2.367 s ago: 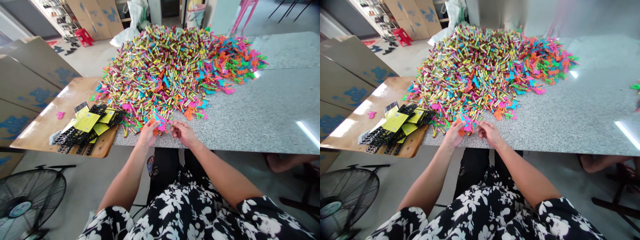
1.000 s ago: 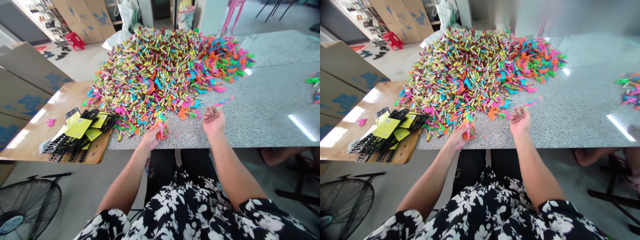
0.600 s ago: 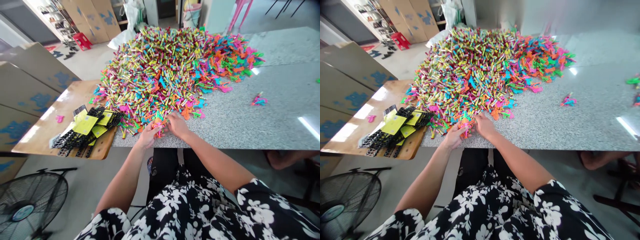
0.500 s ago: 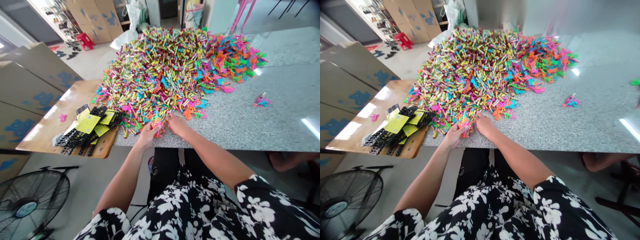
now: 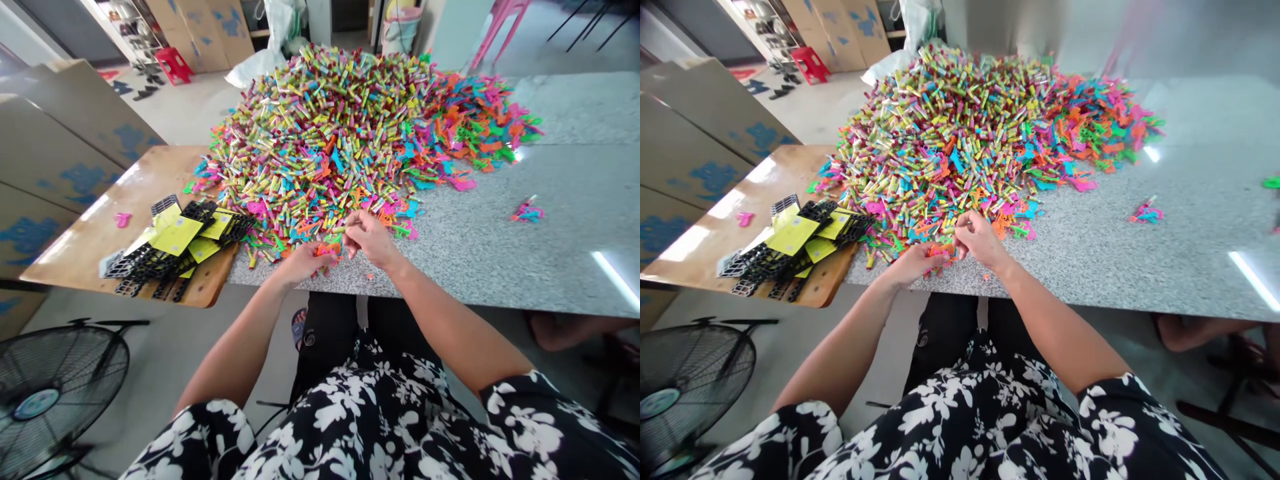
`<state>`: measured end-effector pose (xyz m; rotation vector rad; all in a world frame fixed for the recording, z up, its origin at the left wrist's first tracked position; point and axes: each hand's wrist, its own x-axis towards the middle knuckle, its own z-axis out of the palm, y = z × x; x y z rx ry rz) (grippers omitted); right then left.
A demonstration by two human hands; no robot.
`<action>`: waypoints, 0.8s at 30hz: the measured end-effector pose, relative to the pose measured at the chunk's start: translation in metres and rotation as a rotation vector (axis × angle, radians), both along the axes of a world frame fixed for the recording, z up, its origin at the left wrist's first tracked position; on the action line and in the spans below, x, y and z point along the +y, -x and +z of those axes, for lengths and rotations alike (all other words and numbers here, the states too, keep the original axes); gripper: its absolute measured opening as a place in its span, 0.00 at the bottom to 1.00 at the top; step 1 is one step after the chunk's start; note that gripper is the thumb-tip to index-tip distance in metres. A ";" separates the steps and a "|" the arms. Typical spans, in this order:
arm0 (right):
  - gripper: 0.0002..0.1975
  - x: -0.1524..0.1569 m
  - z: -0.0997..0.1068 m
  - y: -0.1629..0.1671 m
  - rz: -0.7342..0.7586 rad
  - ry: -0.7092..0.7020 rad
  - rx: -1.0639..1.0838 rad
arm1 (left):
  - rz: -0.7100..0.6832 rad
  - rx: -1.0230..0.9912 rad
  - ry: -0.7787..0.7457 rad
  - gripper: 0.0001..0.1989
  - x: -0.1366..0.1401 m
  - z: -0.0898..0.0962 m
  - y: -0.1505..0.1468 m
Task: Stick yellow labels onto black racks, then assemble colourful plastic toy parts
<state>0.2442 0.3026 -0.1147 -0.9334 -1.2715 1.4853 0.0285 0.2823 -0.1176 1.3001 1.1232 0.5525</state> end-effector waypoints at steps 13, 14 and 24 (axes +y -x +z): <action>0.15 -0.012 -0.015 -0.013 0.162 0.025 -0.004 | -0.334 0.203 -0.047 0.19 0.012 0.029 -0.007; 0.15 -0.013 -0.015 -0.014 0.165 0.029 -0.001 | -0.343 0.209 -0.048 0.18 0.012 0.029 -0.007; 0.16 -0.017 -0.010 -0.014 0.136 0.122 0.000 | -0.339 0.263 -0.033 0.13 0.014 0.041 -0.011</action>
